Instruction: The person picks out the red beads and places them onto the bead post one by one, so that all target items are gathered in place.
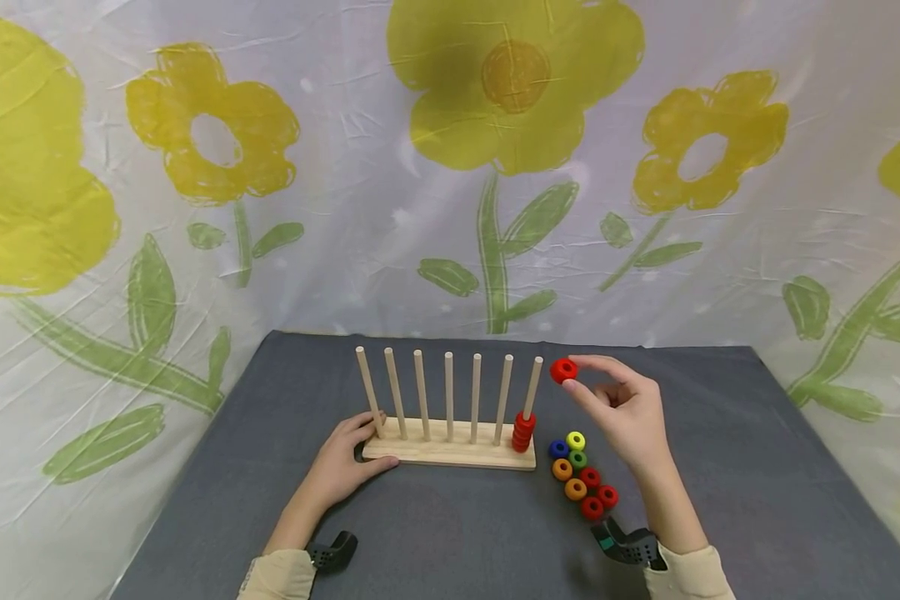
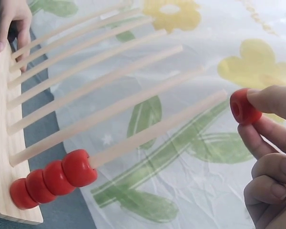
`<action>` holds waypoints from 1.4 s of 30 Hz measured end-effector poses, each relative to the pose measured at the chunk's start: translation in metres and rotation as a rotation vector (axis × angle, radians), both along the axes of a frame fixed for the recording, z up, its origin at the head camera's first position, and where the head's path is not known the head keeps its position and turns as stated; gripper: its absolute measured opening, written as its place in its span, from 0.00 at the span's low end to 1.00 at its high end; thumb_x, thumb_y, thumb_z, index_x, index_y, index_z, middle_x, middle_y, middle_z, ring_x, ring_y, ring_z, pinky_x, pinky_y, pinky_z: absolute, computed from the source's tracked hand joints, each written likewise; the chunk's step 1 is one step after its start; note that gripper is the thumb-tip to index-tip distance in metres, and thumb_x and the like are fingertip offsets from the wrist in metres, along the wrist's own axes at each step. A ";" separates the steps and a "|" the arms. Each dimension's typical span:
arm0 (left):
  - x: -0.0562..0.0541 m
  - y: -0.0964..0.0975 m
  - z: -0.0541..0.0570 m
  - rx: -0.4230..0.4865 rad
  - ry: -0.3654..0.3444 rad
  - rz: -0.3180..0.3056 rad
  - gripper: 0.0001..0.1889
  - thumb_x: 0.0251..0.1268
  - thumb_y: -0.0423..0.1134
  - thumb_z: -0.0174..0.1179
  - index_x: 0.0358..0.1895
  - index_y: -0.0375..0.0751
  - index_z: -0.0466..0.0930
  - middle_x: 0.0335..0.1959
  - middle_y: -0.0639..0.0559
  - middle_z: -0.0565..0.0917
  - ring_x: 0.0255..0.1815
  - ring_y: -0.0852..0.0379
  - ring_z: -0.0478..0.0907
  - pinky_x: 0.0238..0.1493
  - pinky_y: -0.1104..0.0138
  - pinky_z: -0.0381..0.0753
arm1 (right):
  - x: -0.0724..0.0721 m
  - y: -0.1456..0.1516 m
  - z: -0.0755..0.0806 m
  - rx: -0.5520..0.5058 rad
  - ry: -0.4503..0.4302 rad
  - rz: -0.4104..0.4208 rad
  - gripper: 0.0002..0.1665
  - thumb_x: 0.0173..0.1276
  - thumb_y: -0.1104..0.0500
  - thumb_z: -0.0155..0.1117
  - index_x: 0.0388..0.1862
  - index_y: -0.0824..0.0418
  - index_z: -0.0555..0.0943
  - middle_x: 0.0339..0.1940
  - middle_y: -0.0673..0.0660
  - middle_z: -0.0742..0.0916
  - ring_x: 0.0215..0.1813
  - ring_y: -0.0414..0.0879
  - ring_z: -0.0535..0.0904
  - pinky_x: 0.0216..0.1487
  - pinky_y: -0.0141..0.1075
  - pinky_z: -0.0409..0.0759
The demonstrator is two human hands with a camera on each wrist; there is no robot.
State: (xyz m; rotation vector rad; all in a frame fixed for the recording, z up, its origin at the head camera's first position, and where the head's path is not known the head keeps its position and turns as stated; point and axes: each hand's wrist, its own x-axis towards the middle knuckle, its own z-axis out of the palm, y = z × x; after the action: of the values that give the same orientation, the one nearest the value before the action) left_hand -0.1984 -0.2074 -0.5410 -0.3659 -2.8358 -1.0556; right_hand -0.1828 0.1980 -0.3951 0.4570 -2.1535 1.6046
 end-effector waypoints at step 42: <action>0.003 0.001 0.003 0.010 -0.005 0.011 0.40 0.62 0.53 0.78 0.75 0.39 0.77 0.75 0.40 0.75 0.77 0.35 0.68 0.72 0.36 0.70 | -0.013 -0.016 0.010 0.002 0.014 0.023 0.17 0.68 0.69 0.76 0.55 0.62 0.90 0.10 0.51 0.62 0.12 0.45 0.52 0.13 0.39 0.51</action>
State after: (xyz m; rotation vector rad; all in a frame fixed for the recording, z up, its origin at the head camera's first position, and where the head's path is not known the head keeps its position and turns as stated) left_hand -0.1951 -0.2065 -0.5379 -0.3460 -2.8329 -1.0696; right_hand -0.1959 0.1819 -0.3855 0.4944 -2.1474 1.6068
